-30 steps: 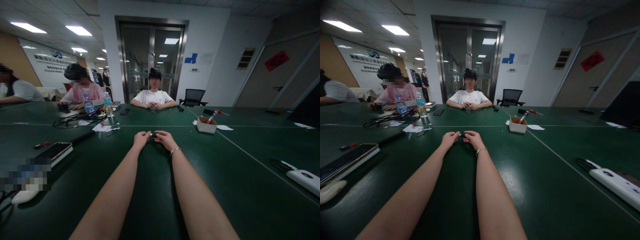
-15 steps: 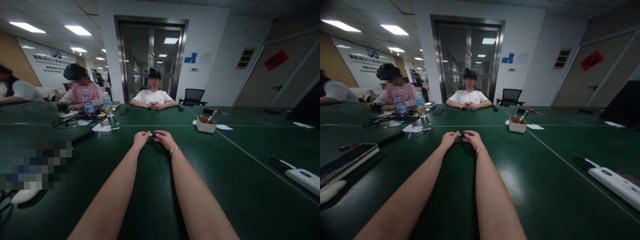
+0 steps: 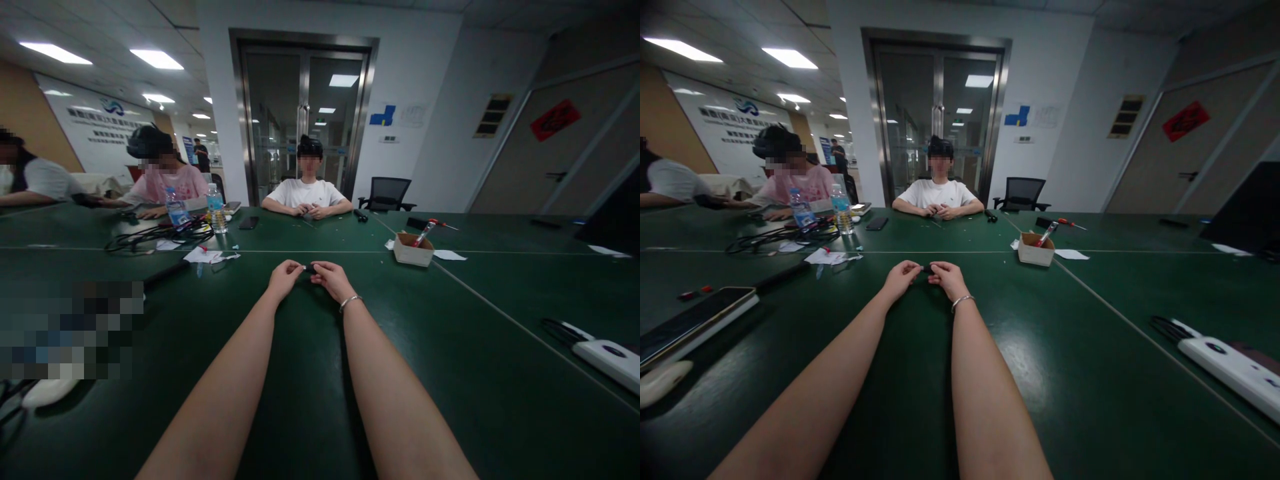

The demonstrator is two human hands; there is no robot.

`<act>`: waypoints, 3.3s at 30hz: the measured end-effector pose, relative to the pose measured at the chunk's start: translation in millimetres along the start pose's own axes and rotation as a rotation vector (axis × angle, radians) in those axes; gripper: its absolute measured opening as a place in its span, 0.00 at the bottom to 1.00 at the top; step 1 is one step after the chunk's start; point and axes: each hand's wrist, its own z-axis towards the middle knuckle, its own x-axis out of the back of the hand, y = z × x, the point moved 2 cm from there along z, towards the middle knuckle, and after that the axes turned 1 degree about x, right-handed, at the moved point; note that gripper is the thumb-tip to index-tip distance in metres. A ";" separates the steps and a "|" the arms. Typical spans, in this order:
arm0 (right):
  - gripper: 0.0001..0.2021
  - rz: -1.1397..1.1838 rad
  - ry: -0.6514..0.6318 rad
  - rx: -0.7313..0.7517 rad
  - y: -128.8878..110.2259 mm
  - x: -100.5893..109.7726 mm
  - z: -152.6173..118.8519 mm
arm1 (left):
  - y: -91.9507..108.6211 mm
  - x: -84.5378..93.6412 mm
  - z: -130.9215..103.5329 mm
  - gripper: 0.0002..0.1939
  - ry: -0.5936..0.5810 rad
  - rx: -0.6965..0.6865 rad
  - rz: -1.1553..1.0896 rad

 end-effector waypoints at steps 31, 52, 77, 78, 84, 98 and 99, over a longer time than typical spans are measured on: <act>0.04 -0.032 0.004 -0.040 -2.4 -4.0 -2.8 | 4.6 -3.5 -3.4 0.14 -0.029 0.069 -0.061; 0.03 -0.029 -0.002 -0.025 -1.3 -3.0 -1.5 | 2.2 -4.9 1.7 0.12 -0.028 0.076 -0.014; 0.04 -0.011 -0.010 -0.030 -1.2 -2.6 -1.2 | 7.0 -3.1 -1.4 0.12 -0.001 0.036 -0.067; 0.04 -0.011 -0.015 -0.031 -1.0 -2.6 -0.8 | 6.9 -3.4 -1.2 0.12 -0.001 0.045 -0.076; 0.02 -0.003 -0.009 -0.022 -0.7 -1.6 -0.2 | 7.8 -2.9 -1.2 0.13 -0.017 0.029 -0.092; 0.04 -0.006 -0.003 -0.032 -2.6 -2.8 -1.9 | 2.5 -3.9 0.9 0.13 -0.015 0.084 -0.107; 0.05 -0.006 -0.002 -0.033 -2.7 -3.0 -1.8 | 2.5 -3.7 1.3 0.12 -0.013 0.059 -0.101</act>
